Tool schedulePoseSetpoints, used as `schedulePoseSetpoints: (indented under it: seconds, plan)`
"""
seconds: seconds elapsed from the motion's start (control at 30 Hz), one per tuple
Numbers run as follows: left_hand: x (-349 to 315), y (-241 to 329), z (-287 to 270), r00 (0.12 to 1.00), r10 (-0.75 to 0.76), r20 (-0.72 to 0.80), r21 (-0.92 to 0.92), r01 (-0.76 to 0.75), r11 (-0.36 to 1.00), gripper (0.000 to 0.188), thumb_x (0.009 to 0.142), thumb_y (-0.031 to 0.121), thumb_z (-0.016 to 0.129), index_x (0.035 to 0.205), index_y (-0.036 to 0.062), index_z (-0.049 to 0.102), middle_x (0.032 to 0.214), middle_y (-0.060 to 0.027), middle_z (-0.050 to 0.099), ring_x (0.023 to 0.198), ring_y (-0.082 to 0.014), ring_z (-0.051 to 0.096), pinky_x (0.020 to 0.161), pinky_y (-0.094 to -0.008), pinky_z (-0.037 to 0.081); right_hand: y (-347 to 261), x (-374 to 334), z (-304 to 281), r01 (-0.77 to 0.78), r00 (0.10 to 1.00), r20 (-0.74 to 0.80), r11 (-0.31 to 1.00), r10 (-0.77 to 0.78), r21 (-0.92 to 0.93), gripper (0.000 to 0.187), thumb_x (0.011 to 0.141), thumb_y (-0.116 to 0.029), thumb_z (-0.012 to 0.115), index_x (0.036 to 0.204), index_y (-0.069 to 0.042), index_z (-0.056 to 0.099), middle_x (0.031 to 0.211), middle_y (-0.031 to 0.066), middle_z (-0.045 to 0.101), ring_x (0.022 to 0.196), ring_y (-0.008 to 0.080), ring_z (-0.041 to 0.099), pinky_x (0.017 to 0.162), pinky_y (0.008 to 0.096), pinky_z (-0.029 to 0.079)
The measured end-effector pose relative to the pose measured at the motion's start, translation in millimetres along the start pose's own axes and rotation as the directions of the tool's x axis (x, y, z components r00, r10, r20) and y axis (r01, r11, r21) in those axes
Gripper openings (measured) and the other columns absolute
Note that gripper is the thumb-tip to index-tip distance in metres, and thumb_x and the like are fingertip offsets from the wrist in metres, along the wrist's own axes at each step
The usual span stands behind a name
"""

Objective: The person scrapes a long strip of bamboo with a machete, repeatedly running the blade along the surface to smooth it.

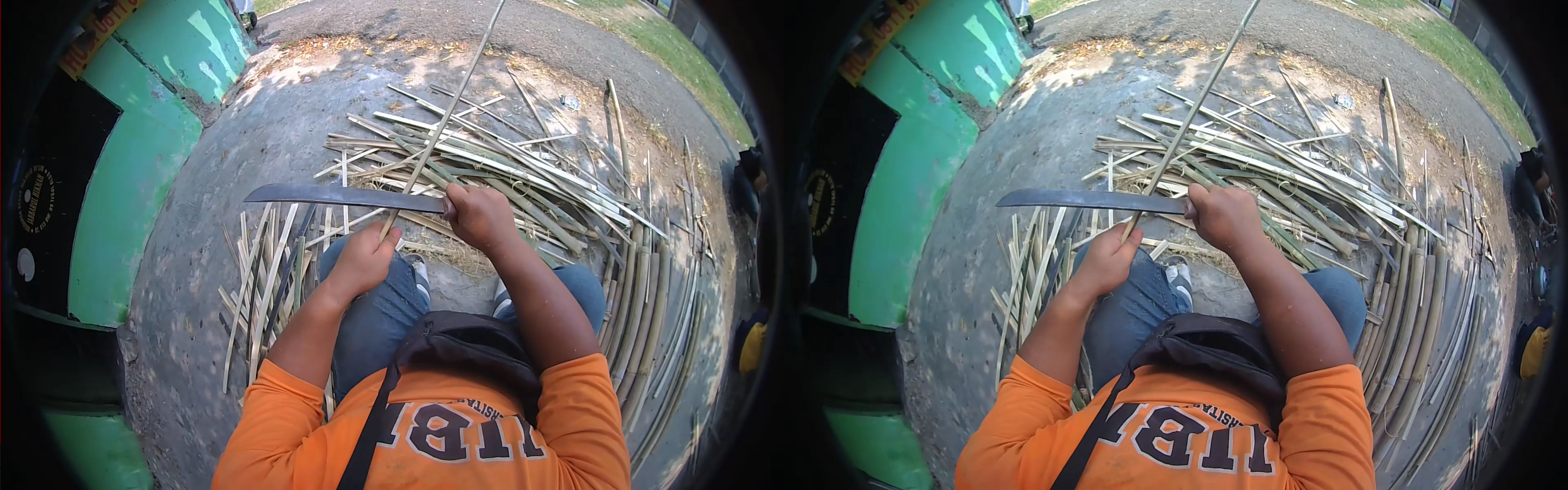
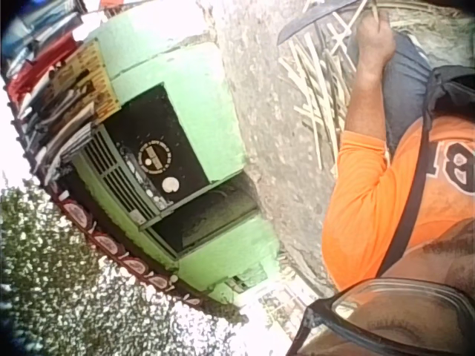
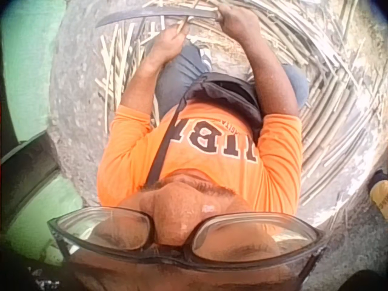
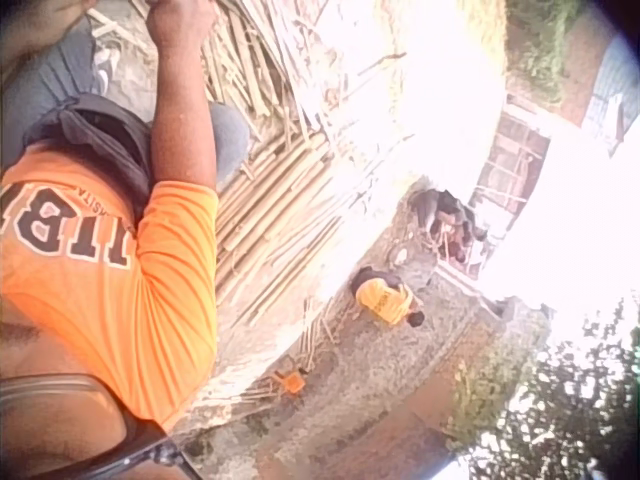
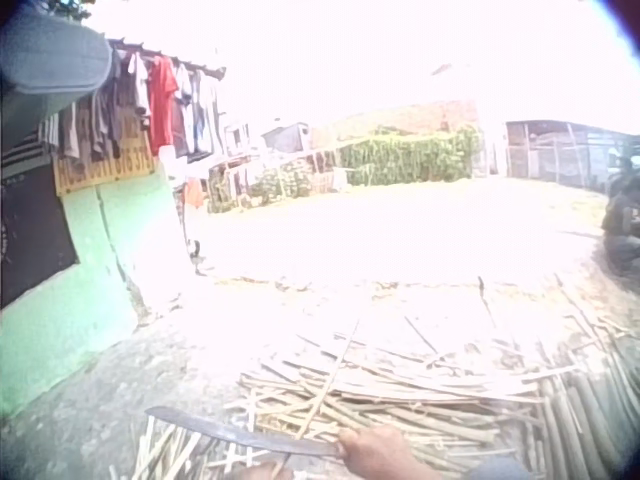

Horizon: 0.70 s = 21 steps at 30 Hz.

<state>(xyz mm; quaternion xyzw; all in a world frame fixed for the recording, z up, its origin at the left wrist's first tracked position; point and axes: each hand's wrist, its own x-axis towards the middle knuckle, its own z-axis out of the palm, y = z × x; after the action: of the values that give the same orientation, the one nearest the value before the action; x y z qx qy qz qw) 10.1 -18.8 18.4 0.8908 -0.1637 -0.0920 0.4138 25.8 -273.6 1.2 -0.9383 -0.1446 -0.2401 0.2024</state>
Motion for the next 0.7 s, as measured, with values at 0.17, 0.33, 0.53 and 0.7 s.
schedulePoseSetpoints:
  seconds: [0.17,0.33,0.53,0.7]
  plan:
    - [7.9,-6.9,-3.1,0.996,-0.067,0.056,0.043,0.065,0.997,0.039,0.109,0.033,0.053,0.109,-0.0036,0.065,0.085,-0.0188,0.068,0.079,-0.029,0.062,0.078,-0.0404,0.05,-6.6,1.2,9.1,-0.016,1.0,0.022,0.999,0.015,0.028,0.011,0.087,-0.025,0.069,0.085,-0.015,0.064,0.072,0.0115,0.07,0.069,0.0356,0.071,0.063,0.0498,0.054]
    - [7.4,-11.1,1.5,0.999,0.044,0.008,-0.01,-0.044,0.999,0.038,0.109,0.03,0.052,0.115,-0.0048,0.066,0.095,-0.023,0.071,0.088,-0.0333,0.067,0.083,-0.0424,0.05,-6.4,1.1,14.7,-0.002,0.994,0.105,1.0,0.002,0.002,0.011,0.087,-0.026,0.068,0.085,-0.015,0.065,0.073,0.011,0.07,0.071,0.0351,0.071,0.063,0.0491,0.054]
    - [10.0,-9.8,2.6,1.0,0.016,-0.021,-0.044,-0.016,0.999,0.037,0.106,0.03,0.054,0.096,-0.0048,0.064,0.083,-0.0259,0.066,0.08,-0.0436,0.064,0.074,-0.0493,0.048,-11.7,-1.8,11.4,-0.02,0.998,0.066,0.999,0.017,0.035,0.011,0.088,-0.024,0.068,0.085,-0.014,0.065,0.073,0.0111,0.07,0.07,0.0346,0.071,0.063,0.0489,0.054]
    - [7.8,-9.6,5.1,0.999,0.038,-0.018,-0.056,-0.039,0.998,0.039,0.106,0.031,0.054,0.095,-0.0053,0.064,0.083,-0.0269,0.066,0.081,-0.0443,0.065,0.075,-0.0495,0.048,-5.7,-0.4,8.4,-0.033,0.994,0.106,0.999,0.034,-0.009,0.013,0.089,-0.027,0.069,0.087,-0.014,0.066,0.075,0.0124,0.07,0.072,0.0361,0.071,0.064,0.0497,0.055]
